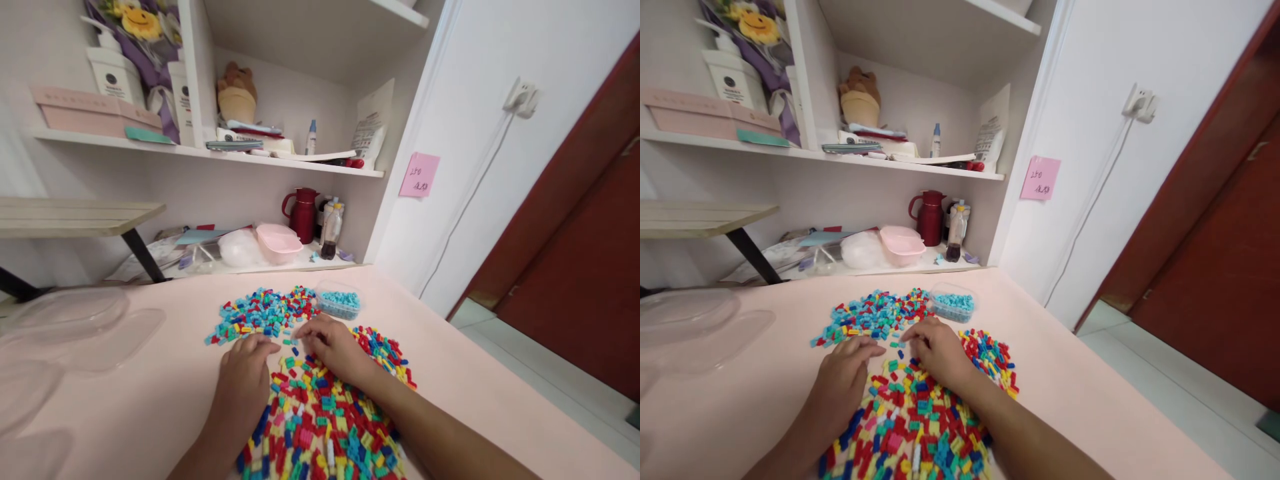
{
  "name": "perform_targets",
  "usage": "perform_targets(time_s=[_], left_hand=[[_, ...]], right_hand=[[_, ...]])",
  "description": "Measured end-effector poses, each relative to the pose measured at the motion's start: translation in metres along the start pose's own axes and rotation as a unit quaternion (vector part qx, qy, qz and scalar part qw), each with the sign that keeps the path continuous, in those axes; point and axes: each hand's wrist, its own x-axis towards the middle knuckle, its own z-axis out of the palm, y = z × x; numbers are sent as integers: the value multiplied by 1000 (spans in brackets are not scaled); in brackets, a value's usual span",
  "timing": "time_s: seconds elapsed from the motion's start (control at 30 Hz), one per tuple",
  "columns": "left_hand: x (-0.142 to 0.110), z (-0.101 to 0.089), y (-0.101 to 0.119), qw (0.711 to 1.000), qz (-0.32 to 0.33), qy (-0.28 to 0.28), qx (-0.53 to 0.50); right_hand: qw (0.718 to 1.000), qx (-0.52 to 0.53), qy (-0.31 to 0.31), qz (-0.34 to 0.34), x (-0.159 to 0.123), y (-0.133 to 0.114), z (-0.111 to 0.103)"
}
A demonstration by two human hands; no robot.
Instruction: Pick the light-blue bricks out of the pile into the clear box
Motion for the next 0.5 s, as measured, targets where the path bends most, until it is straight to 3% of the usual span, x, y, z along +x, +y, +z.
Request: perform_targets(time_s=[0.5], left_hand=[[-1, -1, 1, 1000, -5, -1, -10]], right_hand=[[1000, -14, 17, -16, -1, 0, 5]])
